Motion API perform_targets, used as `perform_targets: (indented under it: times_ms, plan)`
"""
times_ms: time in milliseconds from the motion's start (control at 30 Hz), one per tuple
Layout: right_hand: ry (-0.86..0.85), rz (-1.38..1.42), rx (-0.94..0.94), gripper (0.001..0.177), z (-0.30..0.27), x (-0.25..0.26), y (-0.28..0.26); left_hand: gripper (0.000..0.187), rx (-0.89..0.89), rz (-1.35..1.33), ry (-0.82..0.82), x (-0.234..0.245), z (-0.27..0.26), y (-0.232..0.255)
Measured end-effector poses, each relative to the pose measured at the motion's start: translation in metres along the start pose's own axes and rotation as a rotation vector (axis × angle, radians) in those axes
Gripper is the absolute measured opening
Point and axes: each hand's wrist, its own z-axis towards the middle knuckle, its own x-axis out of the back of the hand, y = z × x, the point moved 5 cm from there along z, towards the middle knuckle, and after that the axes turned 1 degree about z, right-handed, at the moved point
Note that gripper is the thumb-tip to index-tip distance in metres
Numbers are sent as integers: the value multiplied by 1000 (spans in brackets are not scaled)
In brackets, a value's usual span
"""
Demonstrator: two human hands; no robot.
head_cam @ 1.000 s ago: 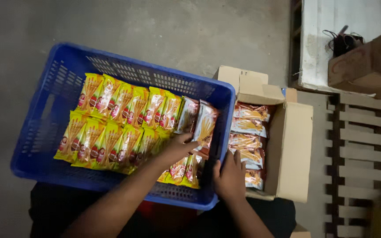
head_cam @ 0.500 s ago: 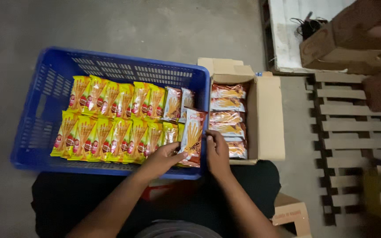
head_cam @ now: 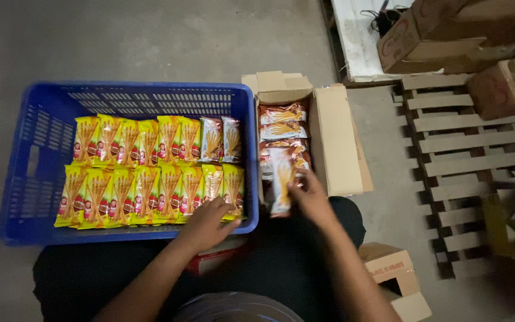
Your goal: The person transfers snack packets from a blue plastic basket into a cardboard box. They handle the packets one by one, arranging them neatly inside the box until it is full, then close the box flaps.
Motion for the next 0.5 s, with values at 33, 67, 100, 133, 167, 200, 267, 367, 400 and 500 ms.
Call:
perform_targets:
  times_ms: [33, 67, 100, 133, 167, 200, 267, 367, 400, 500]
  plan:
    - [45, -129, 42, 51, 9, 18, -2, 48, 40, 124, -63, -7, 0, -8]
    - [46, -127, 39, 51, 15, 25, -14, 48, 40, 124, -67, -4, 0, -4]
    - [41, -284, 0, 44, 21, 31, -24, 45, 41, 93, -90, -3, 0, 0]
    - [37, -442, -37, 38, 28, 39, -35, 43, 40, 61, -111, -1, 2, 5]
    - [39, -442, -39, 38, 38, 40, -43, 43, 38, 61, -113, 1, 4, 5]
    - [26, -648, 31, 37, 48, 40, -55, 40, 34, 43, -105, 1, 4, 5]
    - [9, -853, 101, 36, 70, 37, -68, 37, 33, 22, -98, 2, 4, 5]
    - [-40, -1274, 200, 38, 96, 19, -79, 34, 34, 9, -78, 1, 5, 3]
    - [-78, -1331, 250, 38, 100, 7, -86, 31, 33, -5, -89, 2, 6, 2]
    - [-138, -1391, 284, 36, 122, -11, -75, 30, 56, -37, -104, -6, 10, -4]
